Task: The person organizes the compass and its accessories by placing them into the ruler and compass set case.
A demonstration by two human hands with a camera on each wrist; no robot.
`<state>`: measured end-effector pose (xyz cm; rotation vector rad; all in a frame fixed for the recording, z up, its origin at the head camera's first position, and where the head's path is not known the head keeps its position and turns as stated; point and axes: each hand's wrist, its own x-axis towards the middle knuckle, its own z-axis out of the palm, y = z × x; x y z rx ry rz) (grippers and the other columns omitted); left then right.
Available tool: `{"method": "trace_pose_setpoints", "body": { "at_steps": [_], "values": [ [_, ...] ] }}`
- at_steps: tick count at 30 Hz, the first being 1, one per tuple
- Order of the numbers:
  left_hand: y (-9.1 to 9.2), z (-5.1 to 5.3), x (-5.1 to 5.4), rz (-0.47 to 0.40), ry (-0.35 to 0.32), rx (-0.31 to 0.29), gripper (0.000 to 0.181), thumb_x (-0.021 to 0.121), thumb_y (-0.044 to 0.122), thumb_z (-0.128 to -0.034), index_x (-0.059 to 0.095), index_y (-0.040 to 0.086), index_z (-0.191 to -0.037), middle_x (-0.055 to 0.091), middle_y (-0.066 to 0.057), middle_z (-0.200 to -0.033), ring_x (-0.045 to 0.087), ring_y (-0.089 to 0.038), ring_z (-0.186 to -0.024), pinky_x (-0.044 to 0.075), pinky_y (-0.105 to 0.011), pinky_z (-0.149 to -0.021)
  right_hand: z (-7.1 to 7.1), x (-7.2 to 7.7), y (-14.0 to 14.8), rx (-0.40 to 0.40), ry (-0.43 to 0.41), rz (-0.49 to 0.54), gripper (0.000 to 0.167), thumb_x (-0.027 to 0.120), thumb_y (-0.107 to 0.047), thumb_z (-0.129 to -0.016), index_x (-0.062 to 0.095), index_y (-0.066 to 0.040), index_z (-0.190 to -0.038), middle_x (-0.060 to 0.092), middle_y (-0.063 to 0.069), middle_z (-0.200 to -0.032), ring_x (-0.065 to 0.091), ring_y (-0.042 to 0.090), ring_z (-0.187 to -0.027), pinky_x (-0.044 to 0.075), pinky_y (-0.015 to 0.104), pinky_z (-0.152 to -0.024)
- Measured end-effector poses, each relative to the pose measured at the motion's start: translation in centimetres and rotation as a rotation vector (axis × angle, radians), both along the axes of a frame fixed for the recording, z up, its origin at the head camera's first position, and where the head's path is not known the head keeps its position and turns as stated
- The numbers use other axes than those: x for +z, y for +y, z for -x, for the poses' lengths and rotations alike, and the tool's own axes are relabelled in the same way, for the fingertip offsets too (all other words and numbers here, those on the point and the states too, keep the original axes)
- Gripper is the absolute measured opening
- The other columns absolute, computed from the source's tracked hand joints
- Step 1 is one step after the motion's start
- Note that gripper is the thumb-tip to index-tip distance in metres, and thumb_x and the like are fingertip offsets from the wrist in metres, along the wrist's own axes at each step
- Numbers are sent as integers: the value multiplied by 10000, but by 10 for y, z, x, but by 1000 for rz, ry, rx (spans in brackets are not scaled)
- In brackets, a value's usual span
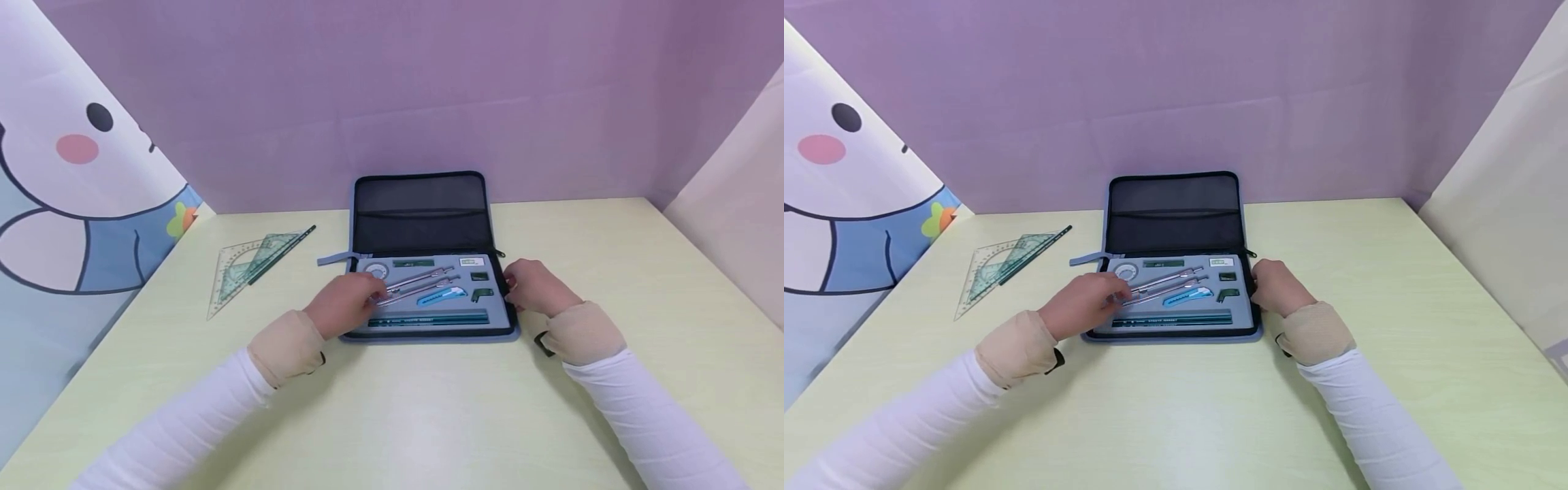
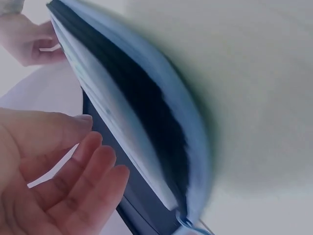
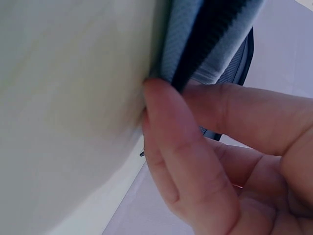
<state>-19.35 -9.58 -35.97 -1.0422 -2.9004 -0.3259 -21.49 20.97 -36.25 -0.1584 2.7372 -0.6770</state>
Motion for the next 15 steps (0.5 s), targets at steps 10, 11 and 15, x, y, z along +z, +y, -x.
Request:
{"method": "trace_pose_setpoints", "body": {
  "at_steps": [10, 11, 15],
  "values": [
    [-33, 13, 6, -5, 5, 108, 169, 671, 1, -809, 688, 31, -975, 675, -87, -921, 617, -209, -827, 515, -354, -764, -1, -1, 0, -1, -5, 17, 406, 576, 81, -832, 470, 202, -1205, 539, 337, -1125, 615, 288, -843, 554, 306, -654],
    [-37, 16, 6, -8, 19, 119, 170, 672, 2, -806, 687, 29, -973, 675, -90, -917, 620, -216, -829, 515, -360, -760, -1, -1, 0, -1, -4, 18, 407, 576, 80, -832, 469, 202, -1205, 539, 337, -1126, 614, 288, -845, 554, 306, -654],
    [-56, 27, 4, -25, 67, 165, 172, 670, 3, -795, 682, 11, -967, 676, -115, -907, 631, -252, -829, 514, -389, -744, -1, -1, 1, 1, 0, 13, 407, 569, 77, -834, 468, 203, -1208, 538, 339, -1132, 616, 287, -846, 553, 302, -654]
  ]
}}
